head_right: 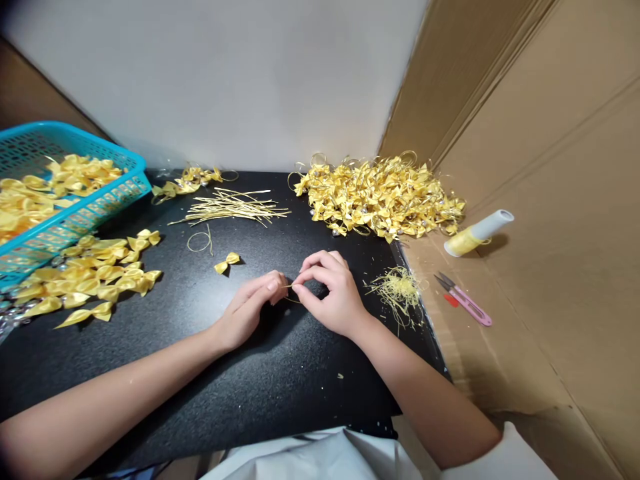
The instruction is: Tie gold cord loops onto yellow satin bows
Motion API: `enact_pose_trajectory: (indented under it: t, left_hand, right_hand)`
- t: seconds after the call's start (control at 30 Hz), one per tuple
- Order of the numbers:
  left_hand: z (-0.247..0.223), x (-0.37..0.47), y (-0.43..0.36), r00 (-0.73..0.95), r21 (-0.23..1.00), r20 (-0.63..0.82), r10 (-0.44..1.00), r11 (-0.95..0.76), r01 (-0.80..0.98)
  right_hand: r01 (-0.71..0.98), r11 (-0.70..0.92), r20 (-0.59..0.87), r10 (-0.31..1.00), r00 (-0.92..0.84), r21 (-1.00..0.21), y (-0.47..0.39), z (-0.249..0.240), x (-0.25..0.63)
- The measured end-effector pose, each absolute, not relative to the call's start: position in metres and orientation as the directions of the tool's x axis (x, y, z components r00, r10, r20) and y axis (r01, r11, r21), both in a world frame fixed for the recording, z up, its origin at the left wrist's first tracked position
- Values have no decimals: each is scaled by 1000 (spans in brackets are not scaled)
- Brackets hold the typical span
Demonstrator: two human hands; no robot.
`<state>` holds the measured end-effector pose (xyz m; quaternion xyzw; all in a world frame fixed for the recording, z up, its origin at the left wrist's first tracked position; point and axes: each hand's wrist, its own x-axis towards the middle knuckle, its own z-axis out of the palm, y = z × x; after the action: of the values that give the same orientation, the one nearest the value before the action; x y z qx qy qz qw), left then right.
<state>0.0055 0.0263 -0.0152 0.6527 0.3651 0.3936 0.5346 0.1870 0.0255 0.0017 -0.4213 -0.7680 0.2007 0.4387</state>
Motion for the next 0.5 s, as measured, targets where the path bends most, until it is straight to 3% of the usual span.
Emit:
enact_pose_trajectory:
  t: [0.17,0.5]
  left_hand:
    - [-18,7,29,243,986,36,969,6,-169]
    - [-13,5,35,222,923,-218,950,275,-271]
  right_hand:
    - [559,580,523,805,-281,-593,25,1,187]
    - [582,713,616,673,-410,-391,24,3,191]
